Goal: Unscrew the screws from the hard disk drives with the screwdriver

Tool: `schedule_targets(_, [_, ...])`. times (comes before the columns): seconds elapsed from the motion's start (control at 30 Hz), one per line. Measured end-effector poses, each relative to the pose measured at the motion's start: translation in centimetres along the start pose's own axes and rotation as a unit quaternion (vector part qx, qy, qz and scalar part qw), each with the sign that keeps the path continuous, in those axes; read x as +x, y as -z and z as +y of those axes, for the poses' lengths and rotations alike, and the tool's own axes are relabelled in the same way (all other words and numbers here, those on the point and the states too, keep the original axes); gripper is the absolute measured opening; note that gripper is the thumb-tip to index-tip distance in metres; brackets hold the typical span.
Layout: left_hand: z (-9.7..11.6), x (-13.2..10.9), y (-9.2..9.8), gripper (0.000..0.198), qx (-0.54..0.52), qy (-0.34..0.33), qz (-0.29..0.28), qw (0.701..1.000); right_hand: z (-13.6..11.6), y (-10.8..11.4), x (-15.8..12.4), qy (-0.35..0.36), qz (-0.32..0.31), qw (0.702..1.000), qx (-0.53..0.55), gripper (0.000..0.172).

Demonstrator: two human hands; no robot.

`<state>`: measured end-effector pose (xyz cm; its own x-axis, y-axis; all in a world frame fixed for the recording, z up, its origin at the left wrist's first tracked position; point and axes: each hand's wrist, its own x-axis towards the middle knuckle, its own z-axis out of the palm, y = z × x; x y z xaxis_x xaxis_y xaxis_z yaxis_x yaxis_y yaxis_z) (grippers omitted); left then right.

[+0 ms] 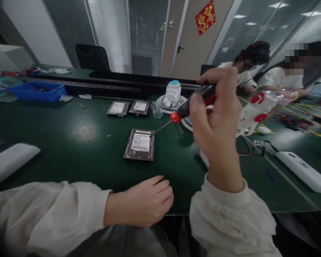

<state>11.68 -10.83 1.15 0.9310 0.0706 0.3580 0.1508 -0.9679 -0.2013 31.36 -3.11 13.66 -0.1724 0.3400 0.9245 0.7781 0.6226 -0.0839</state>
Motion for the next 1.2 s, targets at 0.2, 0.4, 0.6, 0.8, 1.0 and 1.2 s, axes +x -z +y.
schedule_targets(0.2, [1.2,1.4,-1.5,0.055,0.078,0.110,-0.006,0.991,0.6,-2.0,-1.8,0.074,0.069,0.995,-0.022,0.029])
schedule_targets(0.4, [1.1,-0.8,-1.9,0.073,0.032,0.152,-0.001,0.988,0.6,-1.7,-3.1,0.045,0.044,0.998,0.019,0.032])
schedule_targets(0.6, [0.2,-1.7,-1.8,0.075,0.014,0.155,0.007,0.988,0.0,-2.2,-3.0,0.096,0.035,0.991,0.090,0.042])
schedule_targets(0.8, [-1.0,-2.0,-1.8,0.075,-0.010,0.122,-0.009,0.992,-0.4,-2.9,-2.2,0.151,0.016,0.981,0.120,0.047])
schedule_targets(1.0, [-1.8,-1.9,-1.5,0.075,-0.036,0.104,-0.018,0.994,-0.2,-3.1,-2.4,0.149,0.011,0.979,0.135,0.048])
schedule_targets(1.2, [-2.3,-1.7,-1.2,0.071,-0.045,0.094,-0.028,0.994,-0.4,-3.1,-2.8,0.119,0.005,0.986,0.113,0.051])
